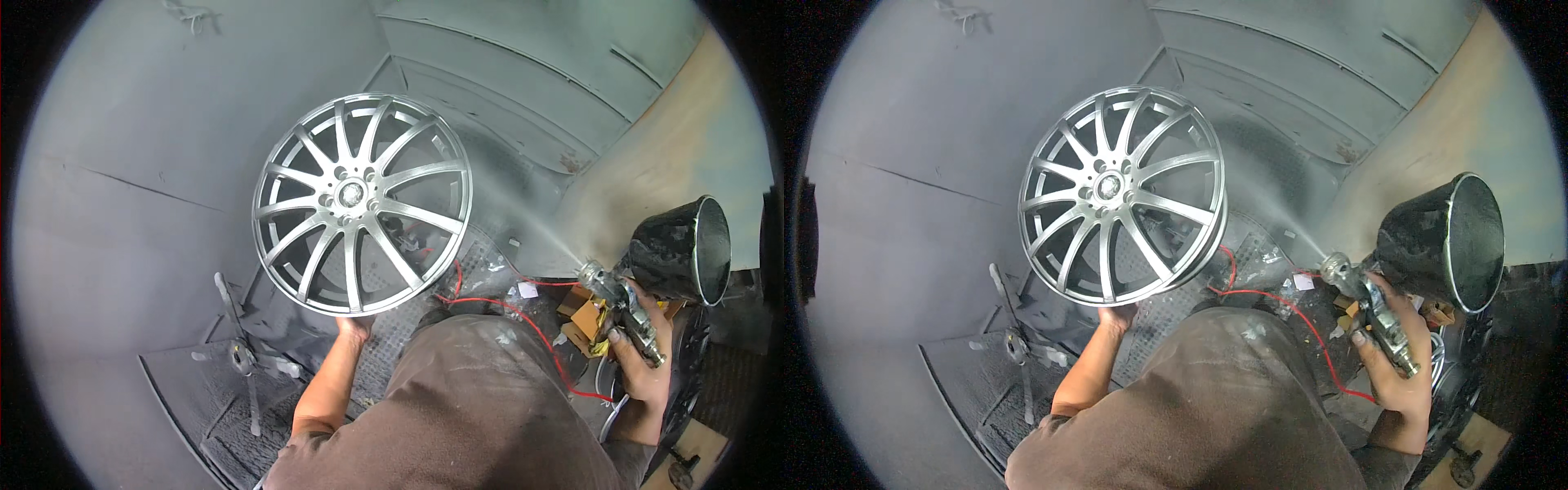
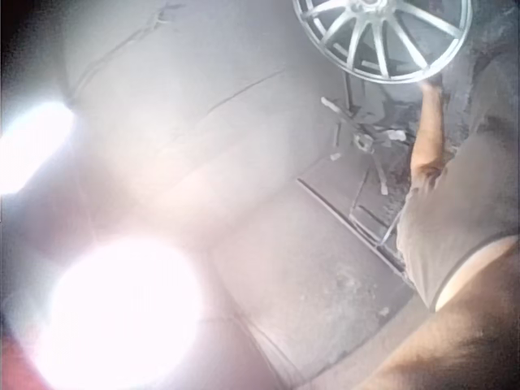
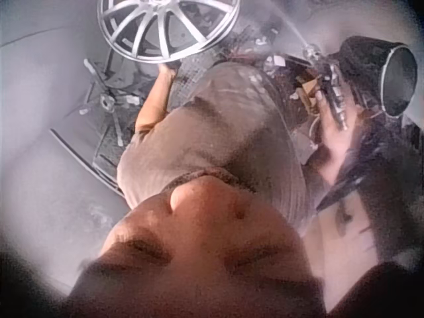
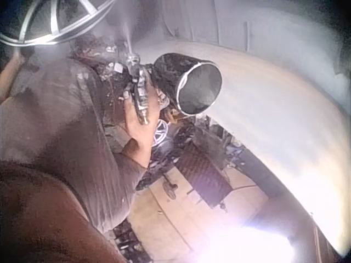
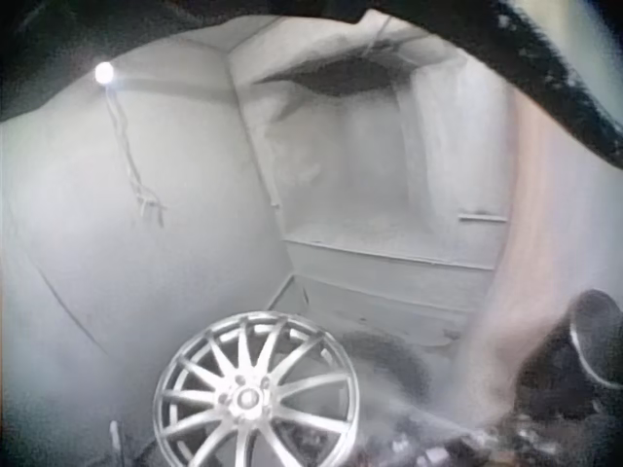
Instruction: The person carries a car wheel rim into a spray booth, places it onto a stand, and paints the rim using a spray gun while rotating it by hand.
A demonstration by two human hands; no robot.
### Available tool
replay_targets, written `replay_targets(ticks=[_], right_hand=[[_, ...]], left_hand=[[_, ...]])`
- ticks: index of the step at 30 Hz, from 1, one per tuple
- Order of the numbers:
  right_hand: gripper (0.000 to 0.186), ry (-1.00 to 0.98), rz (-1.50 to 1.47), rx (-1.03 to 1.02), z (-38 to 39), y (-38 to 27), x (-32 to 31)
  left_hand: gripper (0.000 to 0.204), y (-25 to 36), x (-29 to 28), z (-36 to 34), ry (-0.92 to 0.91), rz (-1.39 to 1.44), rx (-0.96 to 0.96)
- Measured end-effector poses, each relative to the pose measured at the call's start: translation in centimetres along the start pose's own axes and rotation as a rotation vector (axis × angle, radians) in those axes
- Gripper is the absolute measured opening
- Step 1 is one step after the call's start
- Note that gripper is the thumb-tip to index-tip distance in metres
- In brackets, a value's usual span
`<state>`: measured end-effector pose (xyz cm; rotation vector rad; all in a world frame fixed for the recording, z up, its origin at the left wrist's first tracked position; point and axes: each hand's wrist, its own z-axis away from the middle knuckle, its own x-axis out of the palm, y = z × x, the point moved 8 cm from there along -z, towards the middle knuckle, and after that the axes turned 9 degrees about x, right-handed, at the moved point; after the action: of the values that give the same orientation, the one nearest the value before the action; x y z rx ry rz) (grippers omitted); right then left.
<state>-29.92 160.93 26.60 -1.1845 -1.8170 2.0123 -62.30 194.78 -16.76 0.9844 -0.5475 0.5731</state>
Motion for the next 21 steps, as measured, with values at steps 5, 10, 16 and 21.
replay_targets(ticks=[5,10,16,21], right_hand=[[0.05,-0.097,-0.032,0.005,1.2,1.5,1.7],[0.057,-0.416,-0.27,-0.129,4.0,0.5,6.8],[0.052,-0.275,-0.047,-0.145,6.0,-1.5,7.9],[0.063,0.001,-0.021,0.048,7.9,-0.9,5.2]], left_hand=[[0.038,3.9,-2.7,-2.0,0.009,-0.018,0.016],[0.04,8.0,-2.1,-1.6,0.015,0.07,0.217],[0.048,6.7,-6.1,-1.5,0.039,0.1,0.302],[0.057,-0.9,-7.9,0.7,0.059,0.035,-0.024]])
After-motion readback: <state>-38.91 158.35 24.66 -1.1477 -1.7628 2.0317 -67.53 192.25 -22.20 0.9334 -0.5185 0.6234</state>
